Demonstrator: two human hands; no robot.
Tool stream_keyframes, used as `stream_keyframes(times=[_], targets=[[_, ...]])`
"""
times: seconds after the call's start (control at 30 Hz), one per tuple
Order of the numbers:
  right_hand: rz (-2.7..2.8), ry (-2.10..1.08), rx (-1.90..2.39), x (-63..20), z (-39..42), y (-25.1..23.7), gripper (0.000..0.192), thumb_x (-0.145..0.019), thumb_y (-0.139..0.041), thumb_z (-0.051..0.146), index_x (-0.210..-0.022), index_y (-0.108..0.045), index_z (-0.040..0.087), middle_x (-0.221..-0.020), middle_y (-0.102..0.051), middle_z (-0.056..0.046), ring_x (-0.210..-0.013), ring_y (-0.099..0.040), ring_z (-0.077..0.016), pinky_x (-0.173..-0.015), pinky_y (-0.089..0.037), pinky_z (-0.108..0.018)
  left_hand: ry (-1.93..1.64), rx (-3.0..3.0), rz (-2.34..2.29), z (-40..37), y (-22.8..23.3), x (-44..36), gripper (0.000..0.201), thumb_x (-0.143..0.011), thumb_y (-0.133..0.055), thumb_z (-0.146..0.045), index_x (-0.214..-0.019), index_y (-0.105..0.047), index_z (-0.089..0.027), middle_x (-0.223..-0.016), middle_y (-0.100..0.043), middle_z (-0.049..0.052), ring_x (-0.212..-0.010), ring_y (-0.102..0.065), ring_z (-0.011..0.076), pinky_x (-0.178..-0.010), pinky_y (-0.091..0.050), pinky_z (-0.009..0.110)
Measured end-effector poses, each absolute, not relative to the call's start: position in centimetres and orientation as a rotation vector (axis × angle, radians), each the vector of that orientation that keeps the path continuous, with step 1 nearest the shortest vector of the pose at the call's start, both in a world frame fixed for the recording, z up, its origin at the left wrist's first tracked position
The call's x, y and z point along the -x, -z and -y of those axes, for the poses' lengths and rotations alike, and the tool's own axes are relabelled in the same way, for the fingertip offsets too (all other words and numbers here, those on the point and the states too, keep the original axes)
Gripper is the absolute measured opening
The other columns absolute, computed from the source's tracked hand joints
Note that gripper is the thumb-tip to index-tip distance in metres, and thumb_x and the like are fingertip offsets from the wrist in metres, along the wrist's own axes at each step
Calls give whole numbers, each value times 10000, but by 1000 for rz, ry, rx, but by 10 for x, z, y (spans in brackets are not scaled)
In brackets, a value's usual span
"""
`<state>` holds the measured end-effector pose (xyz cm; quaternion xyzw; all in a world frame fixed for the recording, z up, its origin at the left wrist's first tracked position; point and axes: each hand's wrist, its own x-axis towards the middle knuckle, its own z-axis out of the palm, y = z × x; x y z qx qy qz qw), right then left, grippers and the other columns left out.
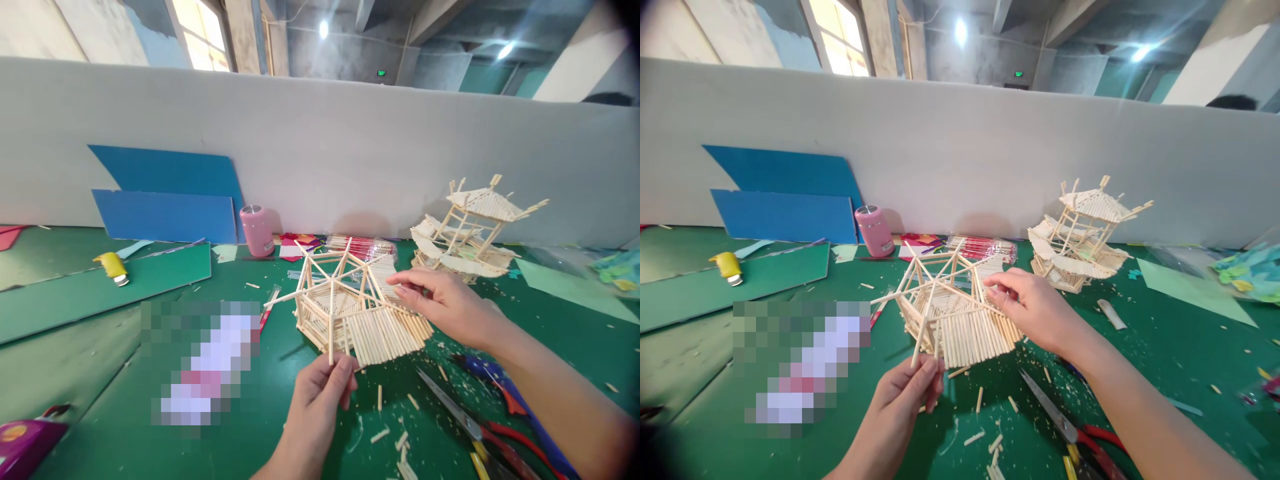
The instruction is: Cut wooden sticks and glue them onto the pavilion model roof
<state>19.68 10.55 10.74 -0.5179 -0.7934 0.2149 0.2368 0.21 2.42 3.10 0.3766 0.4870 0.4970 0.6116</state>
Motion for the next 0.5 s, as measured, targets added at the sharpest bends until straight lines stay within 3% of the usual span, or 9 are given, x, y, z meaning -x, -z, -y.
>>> stream_keyframes(times=[0.23,0.5], targets=[[1956,-491,1365,-183,-52,-106,146,-873,-473,324,-797,-567,242,-663,-557,32,-588,-485,-121,-524,-391,-227,-1175,-882,-1124,-27,-33,-9,331,-762,-582,-426,-579,-577,-150,-546,-512,-13,-503,-393,104,-502,-306,215],[1589,-1054,1368,-149,-5,-31,224,-858,-458,392,-739,-558,230,-601,-485,18,-539,-451,-142,-477,-368,-230,-1165,-1056,-1164,-31,-30,-6,344,-796,-548,-363,-519,-511,-162,-514,-438,-38,-533,-374,116,-515,-295,224]])
